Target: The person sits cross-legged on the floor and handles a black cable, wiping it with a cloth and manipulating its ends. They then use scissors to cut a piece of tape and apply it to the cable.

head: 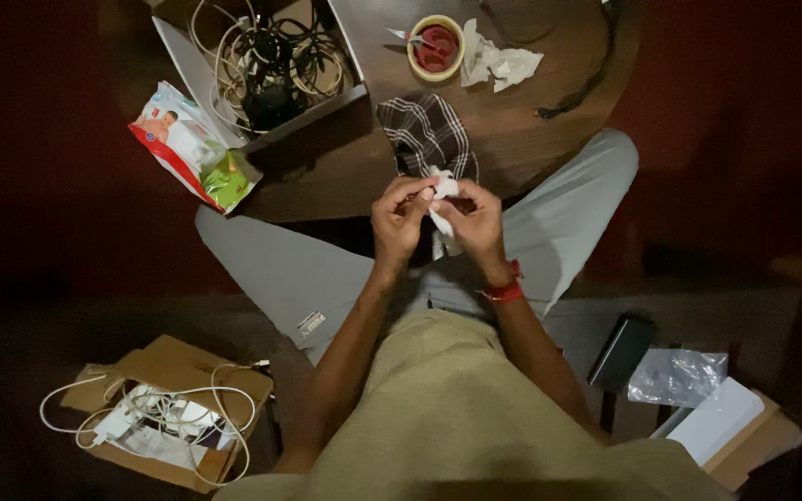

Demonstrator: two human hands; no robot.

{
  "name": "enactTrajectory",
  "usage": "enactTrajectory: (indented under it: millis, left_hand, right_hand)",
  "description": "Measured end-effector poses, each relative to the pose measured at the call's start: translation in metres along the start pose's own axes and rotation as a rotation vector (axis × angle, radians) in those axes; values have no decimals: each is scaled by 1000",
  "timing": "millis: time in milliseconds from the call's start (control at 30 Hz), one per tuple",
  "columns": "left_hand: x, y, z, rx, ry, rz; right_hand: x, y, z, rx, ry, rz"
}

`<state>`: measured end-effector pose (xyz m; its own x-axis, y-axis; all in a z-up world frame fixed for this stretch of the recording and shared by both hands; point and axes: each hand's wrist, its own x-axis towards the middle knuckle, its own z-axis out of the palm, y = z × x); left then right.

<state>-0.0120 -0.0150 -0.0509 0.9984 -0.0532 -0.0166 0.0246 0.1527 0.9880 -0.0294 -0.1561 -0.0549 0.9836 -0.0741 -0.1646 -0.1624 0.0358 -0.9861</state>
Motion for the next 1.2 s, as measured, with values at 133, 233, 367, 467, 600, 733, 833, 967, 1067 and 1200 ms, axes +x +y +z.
enactTrajectory:
  millis: [133, 233, 367, 467, 600, 733, 833, 967, 1067, 1200]
  left_hand:
    - [0, 0, 1, 47, 34, -101]
    - [-2, -6, -5, 101, 47, -72]
    - [2, -12, -17, 167, 27, -113]
    - [2, 1, -27, 263, -5, -199]
    - [3, 15, -36, 443, -140, -87]
    - [13, 16, -37, 445, -204, -127]
    - [20, 13, -40, 429, -266, -176]
    - [17, 3, -44, 463, -315, -203]
    - [16, -12, -55, 301, -266, -184]
    - [18, -28, -75, 303, -221, -331]
  right_hand:
    - [-3, -2, 12, -231, 77, -240]
    - [-8, -7, 18, -384, 91, -151]
    - [4, -24, 16, -453, -45, -278]
    - [6, -45, 13, -297, -154, -404]
    - [6, -50, 13, -384, -165, -272]
    - [13, -44, 11, -472, -239, -292]
    - [10, -48, 8, -438, -322, -313]
    - [9, -56, 1, -431, -351, -234]
    - [12, -58, -17, -429, -396, -228]
    - [16, -58, -34, -470, -382, -171]
